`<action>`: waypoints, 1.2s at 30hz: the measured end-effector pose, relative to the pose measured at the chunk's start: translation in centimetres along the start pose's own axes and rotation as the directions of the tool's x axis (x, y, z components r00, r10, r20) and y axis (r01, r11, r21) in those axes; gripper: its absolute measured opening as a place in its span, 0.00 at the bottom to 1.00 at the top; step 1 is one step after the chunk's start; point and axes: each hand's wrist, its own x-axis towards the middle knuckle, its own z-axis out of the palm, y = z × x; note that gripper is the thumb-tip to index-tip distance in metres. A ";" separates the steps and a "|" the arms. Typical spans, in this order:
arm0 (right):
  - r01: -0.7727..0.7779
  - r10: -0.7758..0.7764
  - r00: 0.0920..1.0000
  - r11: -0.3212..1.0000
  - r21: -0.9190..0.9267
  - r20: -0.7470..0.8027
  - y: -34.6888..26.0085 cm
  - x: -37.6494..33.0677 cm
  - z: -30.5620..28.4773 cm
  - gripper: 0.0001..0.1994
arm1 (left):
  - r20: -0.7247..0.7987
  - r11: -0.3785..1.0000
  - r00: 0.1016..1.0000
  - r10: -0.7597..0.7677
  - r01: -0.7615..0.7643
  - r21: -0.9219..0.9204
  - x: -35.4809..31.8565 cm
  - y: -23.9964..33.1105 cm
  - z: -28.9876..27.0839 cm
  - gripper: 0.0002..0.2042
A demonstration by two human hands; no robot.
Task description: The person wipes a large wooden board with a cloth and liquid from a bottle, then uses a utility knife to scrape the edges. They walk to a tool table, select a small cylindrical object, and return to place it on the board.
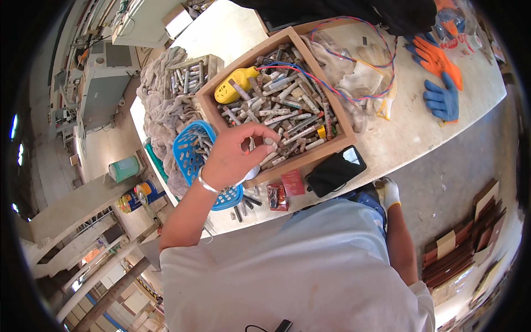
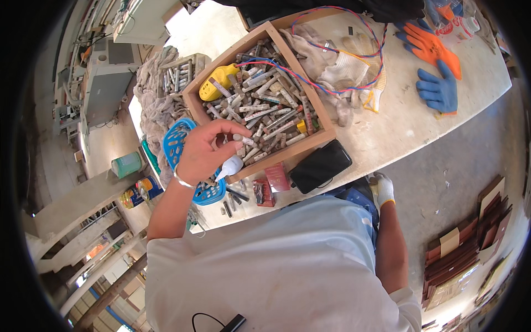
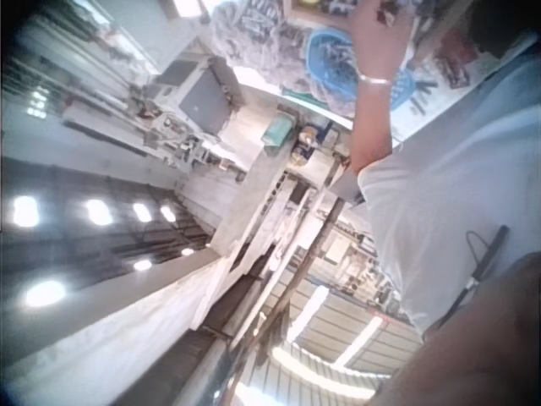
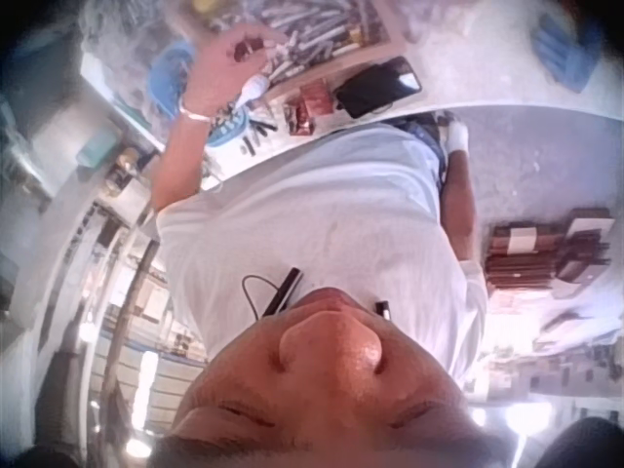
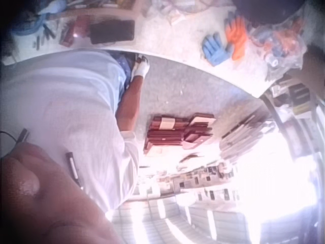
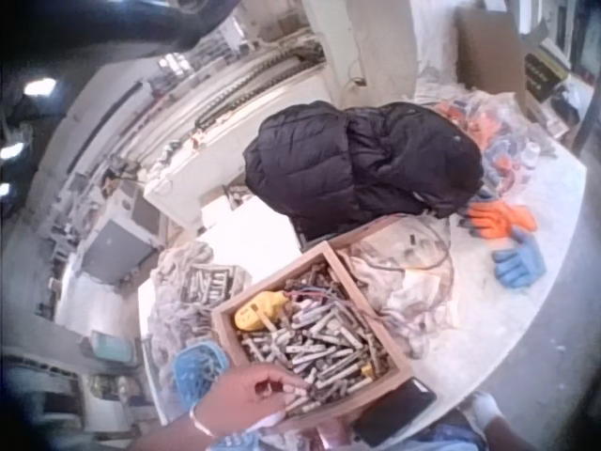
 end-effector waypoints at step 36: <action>0.331 -0.253 0.938 0.860 -0.389 0.238 2.8 0.0 -6.9 0.09 | -0.459 0.573 0.875 0.151 -0.456 -0.681 -8.5 0.2 11.8 0.11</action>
